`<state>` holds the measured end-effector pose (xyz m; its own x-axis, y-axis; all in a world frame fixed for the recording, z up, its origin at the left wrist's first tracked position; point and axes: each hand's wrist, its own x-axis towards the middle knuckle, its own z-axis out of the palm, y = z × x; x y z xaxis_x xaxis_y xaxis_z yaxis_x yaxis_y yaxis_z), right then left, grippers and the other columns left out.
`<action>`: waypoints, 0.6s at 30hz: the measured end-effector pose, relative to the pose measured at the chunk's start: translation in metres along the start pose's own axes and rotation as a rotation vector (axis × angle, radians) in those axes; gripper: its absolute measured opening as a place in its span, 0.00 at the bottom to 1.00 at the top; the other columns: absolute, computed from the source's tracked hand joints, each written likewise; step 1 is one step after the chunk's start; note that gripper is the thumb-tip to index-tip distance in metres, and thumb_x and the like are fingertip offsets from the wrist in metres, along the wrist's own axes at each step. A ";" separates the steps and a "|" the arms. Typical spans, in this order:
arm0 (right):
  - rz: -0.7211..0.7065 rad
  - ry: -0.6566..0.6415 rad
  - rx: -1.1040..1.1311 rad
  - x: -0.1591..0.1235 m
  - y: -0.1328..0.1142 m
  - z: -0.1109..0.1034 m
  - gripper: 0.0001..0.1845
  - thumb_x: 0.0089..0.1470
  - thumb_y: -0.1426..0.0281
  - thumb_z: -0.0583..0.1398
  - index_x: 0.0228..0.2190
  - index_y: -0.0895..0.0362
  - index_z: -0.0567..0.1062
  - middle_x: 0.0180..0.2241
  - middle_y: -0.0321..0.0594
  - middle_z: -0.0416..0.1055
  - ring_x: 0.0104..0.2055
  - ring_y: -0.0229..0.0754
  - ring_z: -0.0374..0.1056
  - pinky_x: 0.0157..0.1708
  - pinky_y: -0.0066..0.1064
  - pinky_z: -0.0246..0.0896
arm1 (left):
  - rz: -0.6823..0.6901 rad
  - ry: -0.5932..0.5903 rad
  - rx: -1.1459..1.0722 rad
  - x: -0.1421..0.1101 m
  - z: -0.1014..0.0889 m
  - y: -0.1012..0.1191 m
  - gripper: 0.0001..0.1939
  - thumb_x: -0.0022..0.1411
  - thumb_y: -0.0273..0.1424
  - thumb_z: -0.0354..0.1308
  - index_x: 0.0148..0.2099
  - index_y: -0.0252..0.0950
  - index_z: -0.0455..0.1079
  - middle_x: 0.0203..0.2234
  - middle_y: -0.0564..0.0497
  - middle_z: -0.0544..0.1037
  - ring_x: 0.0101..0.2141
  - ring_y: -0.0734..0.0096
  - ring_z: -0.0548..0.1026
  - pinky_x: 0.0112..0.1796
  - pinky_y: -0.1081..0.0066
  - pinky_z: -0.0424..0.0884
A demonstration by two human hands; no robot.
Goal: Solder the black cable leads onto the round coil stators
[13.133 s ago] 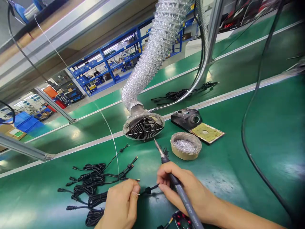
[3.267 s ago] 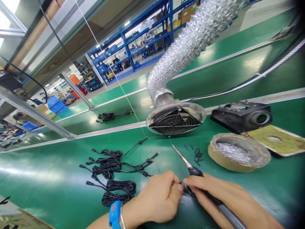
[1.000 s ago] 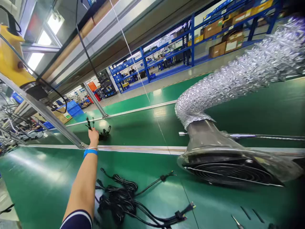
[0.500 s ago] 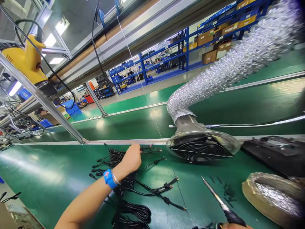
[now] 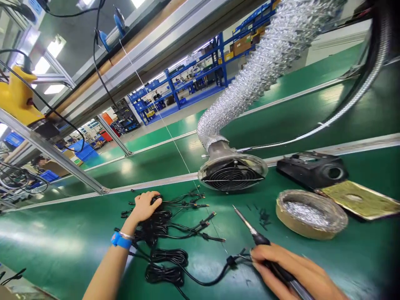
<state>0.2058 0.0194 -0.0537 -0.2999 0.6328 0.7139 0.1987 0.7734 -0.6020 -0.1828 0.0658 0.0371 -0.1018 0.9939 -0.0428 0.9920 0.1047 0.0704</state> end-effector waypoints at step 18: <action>-0.156 -0.051 -0.046 0.003 -0.004 -0.005 0.12 0.59 0.80 0.53 0.41 0.54 0.69 0.29 0.35 0.76 0.26 0.36 0.71 0.27 0.24 0.65 | 0.118 -0.562 -0.931 -0.089 0.059 0.203 0.19 0.67 0.46 0.45 0.32 0.37 0.62 0.23 0.53 0.71 0.18 0.75 0.65 0.23 0.72 0.60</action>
<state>0.2085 0.0186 -0.0478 -0.3774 0.5029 0.7776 0.1878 0.8638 -0.4675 0.0324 -0.0030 -0.0035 0.2731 0.8661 -0.4187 0.5241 0.2310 0.8197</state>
